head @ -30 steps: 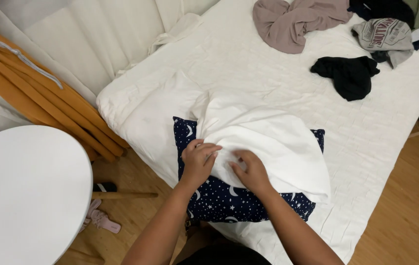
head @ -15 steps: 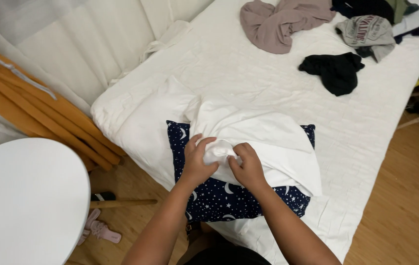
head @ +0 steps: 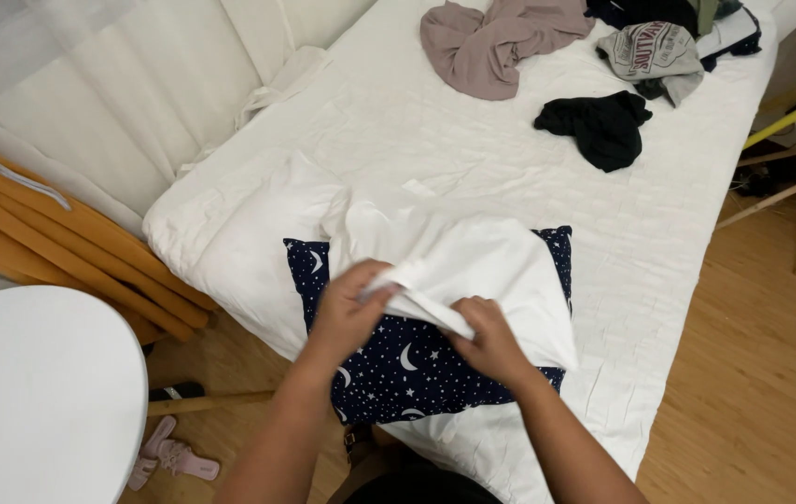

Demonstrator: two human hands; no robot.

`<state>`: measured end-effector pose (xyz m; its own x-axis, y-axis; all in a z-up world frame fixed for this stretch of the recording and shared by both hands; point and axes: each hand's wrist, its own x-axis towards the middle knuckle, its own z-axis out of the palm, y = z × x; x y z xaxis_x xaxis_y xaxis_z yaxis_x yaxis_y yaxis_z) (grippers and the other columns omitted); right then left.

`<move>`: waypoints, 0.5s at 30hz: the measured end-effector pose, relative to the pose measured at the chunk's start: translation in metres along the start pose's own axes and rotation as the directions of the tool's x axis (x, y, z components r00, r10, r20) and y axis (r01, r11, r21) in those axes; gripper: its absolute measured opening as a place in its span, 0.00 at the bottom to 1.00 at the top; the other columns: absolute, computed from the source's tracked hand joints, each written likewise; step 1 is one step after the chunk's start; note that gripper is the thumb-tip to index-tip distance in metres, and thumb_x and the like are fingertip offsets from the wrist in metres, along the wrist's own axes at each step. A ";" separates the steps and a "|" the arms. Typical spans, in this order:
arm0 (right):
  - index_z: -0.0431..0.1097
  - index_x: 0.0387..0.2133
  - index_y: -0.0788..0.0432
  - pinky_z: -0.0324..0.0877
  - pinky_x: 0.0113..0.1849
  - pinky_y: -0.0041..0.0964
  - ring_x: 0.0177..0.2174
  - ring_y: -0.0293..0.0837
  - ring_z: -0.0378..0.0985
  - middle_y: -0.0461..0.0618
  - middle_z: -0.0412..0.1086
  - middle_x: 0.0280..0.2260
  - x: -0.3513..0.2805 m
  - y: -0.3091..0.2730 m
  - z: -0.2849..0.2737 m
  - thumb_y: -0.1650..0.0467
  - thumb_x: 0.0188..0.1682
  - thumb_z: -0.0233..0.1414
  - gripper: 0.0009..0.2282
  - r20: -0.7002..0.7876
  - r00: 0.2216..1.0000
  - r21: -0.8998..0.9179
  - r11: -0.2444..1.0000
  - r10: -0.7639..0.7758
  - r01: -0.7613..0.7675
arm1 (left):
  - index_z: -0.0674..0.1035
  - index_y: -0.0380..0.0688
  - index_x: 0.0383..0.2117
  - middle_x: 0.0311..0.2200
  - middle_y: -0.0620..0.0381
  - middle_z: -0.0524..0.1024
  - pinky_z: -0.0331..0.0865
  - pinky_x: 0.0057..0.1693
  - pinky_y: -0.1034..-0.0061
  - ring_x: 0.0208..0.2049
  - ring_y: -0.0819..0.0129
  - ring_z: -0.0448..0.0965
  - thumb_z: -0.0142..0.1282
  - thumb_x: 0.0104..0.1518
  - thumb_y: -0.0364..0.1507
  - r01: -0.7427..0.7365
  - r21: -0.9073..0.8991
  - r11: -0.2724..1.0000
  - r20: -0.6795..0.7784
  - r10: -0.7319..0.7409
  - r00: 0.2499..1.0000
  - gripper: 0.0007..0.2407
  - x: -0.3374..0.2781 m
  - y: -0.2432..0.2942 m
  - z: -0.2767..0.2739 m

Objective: The person folds a white pillowcase and places it on a small white table. They then fold a white pillowcase with a green pattern and place it on the table. Finally, they pick up a dark blue pillow with a star and moon pattern and place it on the table.

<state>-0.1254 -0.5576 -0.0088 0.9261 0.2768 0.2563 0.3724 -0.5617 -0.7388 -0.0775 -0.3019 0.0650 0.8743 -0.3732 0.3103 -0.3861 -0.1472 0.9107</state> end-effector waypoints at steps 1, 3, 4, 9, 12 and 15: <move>0.71 0.35 0.57 0.65 0.44 0.45 0.37 0.52 0.72 0.50 0.72 0.33 -0.005 0.000 -0.010 0.75 0.38 0.62 0.12 -0.099 0.994 -0.128 0.991 -0.042 0.029 | 0.81 0.39 0.43 0.36 0.55 0.82 0.74 0.43 0.77 0.36 0.71 0.80 0.60 0.59 0.22 0.092 -0.097 0.991 -0.163 -0.107 0.981 0.08 -0.002 -0.004 -0.011; 0.71 0.39 0.58 0.64 0.43 0.47 0.38 0.57 0.70 0.51 0.73 0.36 -0.014 0.006 -0.029 0.78 0.31 0.60 0.18 -0.190 0.977 -0.257 0.965 -0.096 0.045 | 0.81 0.41 0.46 0.36 0.55 0.81 0.74 0.41 0.78 0.34 0.73 0.78 0.59 0.59 0.22 0.165 -0.206 0.964 -0.308 -0.224 0.925 0.09 -0.007 0.004 -0.038; 0.72 0.36 0.59 0.64 0.43 0.49 0.38 0.57 0.72 0.52 0.72 0.35 -0.019 0.012 -0.038 0.78 0.31 0.60 0.16 -0.279 0.960 -0.374 0.922 -0.012 -0.097 | 0.81 0.42 0.46 0.36 0.55 0.82 0.76 0.44 0.77 0.35 0.72 0.80 0.57 0.60 0.23 0.213 -0.315 0.925 -0.454 -0.344 0.822 0.09 -0.010 0.016 -0.053; 0.73 0.33 0.61 0.70 0.42 0.46 0.38 0.55 0.75 0.56 0.71 0.38 -0.047 0.054 -0.076 0.79 0.40 0.57 0.08 -0.517 0.837 -0.345 0.851 0.180 -0.397 | 0.79 0.38 0.46 0.43 0.54 0.82 0.77 0.56 0.74 0.43 0.70 0.81 0.57 0.65 0.23 -0.305 -0.541 0.784 -0.611 -0.118 0.783 0.06 -0.041 -0.015 -0.111; 0.73 0.31 0.62 0.72 0.41 0.45 0.41 0.55 0.75 0.58 0.72 0.41 -0.054 0.065 -0.093 0.82 0.42 0.52 0.07 -0.506 0.848 -0.306 0.886 0.159 -0.349 | 0.79 0.37 0.48 0.45 0.53 0.81 0.75 0.58 0.75 0.46 0.70 0.80 0.56 0.67 0.23 -0.276 -0.525 0.805 -0.596 -0.117 0.794 0.07 -0.059 -0.039 -0.125; 0.75 0.37 0.63 0.72 0.44 0.42 0.41 0.48 0.78 0.55 0.77 0.38 -0.041 0.087 -0.117 0.82 0.50 0.46 0.10 -0.472 0.823 -0.001 0.934 0.315 -0.358 | 0.77 0.39 0.51 0.45 0.57 0.80 0.72 0.55 0.76 0.45 0.71 0.78 0.62 0.56 0.23 0.046 -0.361 0.932 -0.532 -0.246 0.810 0.16 -0.069 -0.065 -0.130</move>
<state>-0.1241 -0.7091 -0.0114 0.9083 -0.3171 0.2729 0.0167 -0.6243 -0.7810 -0.0744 -0.1476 0.0198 0.9598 0.2213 0.1728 -0.2137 0.1761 0.9609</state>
